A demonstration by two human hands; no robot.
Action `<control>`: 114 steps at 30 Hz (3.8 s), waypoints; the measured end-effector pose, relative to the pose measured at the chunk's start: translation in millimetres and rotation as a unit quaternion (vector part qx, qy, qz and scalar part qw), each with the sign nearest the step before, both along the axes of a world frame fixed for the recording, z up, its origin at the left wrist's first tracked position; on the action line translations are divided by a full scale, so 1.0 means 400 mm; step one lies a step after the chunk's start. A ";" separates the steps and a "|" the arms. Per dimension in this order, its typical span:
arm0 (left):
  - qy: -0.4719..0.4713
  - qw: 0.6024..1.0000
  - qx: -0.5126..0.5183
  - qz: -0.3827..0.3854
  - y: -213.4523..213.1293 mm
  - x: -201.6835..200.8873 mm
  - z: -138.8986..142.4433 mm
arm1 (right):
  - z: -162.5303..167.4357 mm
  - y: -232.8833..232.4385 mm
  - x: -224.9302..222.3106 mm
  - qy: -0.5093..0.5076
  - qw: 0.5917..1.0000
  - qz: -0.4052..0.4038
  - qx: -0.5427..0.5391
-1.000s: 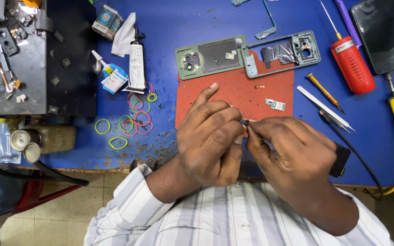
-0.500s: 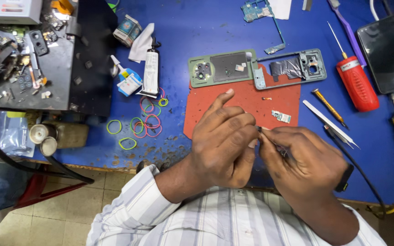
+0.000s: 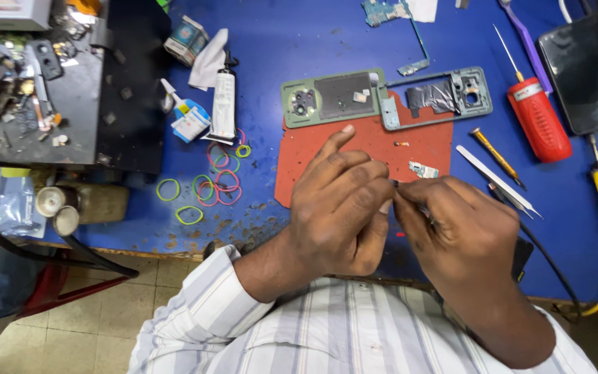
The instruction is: The person disassembles a smartphone, removes the battery, and uses a metal prying tool to separate the screen from the frame. They then handle small internal components and reassemble the device.
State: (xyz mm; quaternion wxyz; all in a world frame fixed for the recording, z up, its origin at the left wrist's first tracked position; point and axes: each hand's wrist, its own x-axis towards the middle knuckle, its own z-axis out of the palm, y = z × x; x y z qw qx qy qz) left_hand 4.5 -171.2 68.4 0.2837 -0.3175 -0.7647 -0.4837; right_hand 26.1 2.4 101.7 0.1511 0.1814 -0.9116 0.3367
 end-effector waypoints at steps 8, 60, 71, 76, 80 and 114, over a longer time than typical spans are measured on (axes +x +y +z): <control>-0.005 1.000 -0.025 -0.001 0.036 0.002 -0.001 | -0.021 0.044 0.000 -0.015 1.000 0.001 0.006; -0.529 0.658 0.326 -0.426 -0.078 0.029 -0.103 | 0.082 0.057 -0.132 -0.249 0.952 0.179 0.010; -0.566 0.644 0.288 -0.427 -0.078 0.072 -0.114 | 0.058 0.019 -0.117 -0.268 0.941 0.207 0.013; -0.566 0.634 0.295 -0.437 -0.067 0.088 -0.109 | 0.064 0.021 -0.107 -0.269 0.939 0.212 0.024; -0.579 0.624 0.299 -0.432 -0.071 0.096 -0.101 | 0.080 0.034 -0.116 -0.315 0.924 0.215 0.000; -0.562 0.622 0.316 -0.444 -0.060 0.127 -0.119 | -0.001 0.034 -0.059 -0.288 0.927 0.197 -0.137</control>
